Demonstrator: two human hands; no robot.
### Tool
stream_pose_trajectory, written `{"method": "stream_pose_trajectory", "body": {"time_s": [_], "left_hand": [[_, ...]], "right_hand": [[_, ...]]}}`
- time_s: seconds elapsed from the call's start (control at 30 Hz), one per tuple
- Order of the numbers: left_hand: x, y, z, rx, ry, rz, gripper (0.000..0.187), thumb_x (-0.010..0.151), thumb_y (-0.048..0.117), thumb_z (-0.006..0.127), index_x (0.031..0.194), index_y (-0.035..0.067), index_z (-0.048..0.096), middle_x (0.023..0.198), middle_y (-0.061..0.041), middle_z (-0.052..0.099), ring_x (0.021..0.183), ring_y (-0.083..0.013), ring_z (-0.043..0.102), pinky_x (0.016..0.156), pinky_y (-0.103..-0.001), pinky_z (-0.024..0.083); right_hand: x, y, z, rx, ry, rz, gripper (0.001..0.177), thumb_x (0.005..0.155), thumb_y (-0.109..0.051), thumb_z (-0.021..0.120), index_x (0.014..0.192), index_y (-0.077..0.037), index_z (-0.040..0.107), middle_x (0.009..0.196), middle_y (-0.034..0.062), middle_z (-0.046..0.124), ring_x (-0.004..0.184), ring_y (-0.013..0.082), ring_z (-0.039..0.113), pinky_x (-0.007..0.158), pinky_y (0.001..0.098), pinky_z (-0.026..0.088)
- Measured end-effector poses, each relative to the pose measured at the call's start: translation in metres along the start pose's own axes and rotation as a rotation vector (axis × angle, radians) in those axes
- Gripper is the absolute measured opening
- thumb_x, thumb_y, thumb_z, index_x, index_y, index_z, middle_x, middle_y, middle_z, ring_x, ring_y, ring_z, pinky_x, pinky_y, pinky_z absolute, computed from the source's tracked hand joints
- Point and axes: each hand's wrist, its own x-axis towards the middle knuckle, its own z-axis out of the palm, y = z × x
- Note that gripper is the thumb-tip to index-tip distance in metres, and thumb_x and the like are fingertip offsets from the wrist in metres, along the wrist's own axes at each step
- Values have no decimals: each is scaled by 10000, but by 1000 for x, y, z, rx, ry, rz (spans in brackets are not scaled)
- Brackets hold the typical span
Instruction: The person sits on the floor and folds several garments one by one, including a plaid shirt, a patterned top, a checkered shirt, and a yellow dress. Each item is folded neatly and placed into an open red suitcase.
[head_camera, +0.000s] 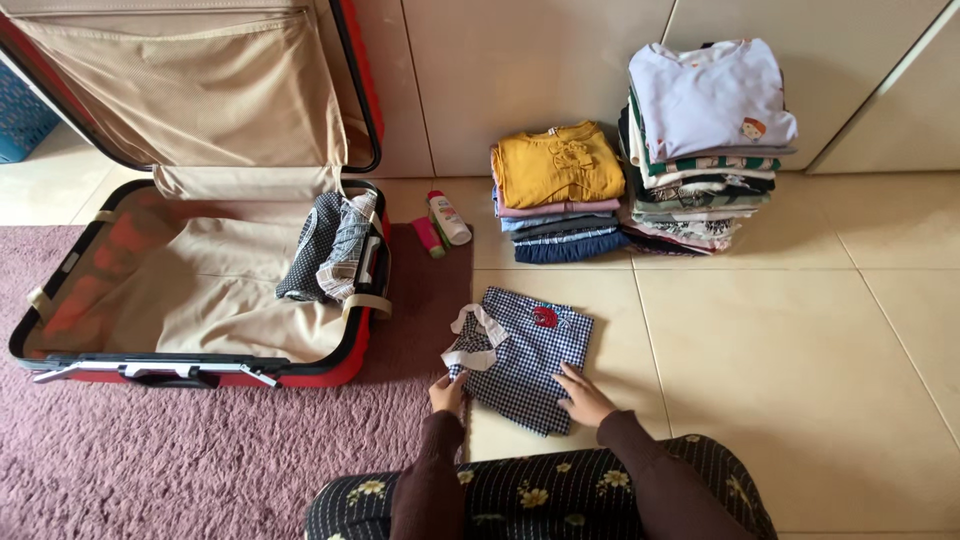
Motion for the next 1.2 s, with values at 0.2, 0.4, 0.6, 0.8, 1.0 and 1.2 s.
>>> {"method": "stream_pose_trajectory", "body": {"time_s": [0.2,0.4,0.6,0.8,1.0,1.2], "left_hand": [[-3,-8,7,130,153,121,233,810,118,850,932,-72,793,747,-30,721,673,-96,578,616,-275,484],[17,-15,15,-173,190,-127,387,749,104,867,1085,-20,722,890,-62,733,727,-146,646,614,-306,484],[28,-21,33,-65,153,109,388,864,203,850,1094,-96,757,904,-107,717,742,-156,605,657,-312,477],[1,-24,98,68,-50,310,325,933,130,636,1243,41,604,1095,-82,703,955,-166,669,848,-334,565],[-81,-30,211,208,-638,297,512,921,85,632,1406,28,478,1099,-154,657,920,-264,662,784,-392,561],[-115,-12,204,611,-1035,811,176,967,95,726,1103,4,660,1163,-197,730,1067,-300,697,952,-451,560]], "right_hand": [[7,-13,14,-45,36,42,745,961,-227,686,1578,-172,270,1709,135,22,1581,324,29,1275,479,178],[17,-9,16,-46,94,42,716,916,-162,716,1526,-157,342,1690,136,120,1571,340,118,1276,478,210],[23,3,20,12,69,57,720,925,-223,719,1533,-145,341,1697,126,135,1573,331,131,1265,492,218],[36,23,-2,688,77,117,805,953,-635,404,1575,-128,335,1679,147,256,1564,313,248,1233,516,260],[8,68,-50,1942,69,-47,1015,961,-838,412,1529,4,421,1393,281,500,1197,467,500,1011,666,400],[-56,123,-80,1428,672,72,855,1008,-717,421,1473,-3,493,1410,200,571,1253,352,559,1047,505,447]]}}
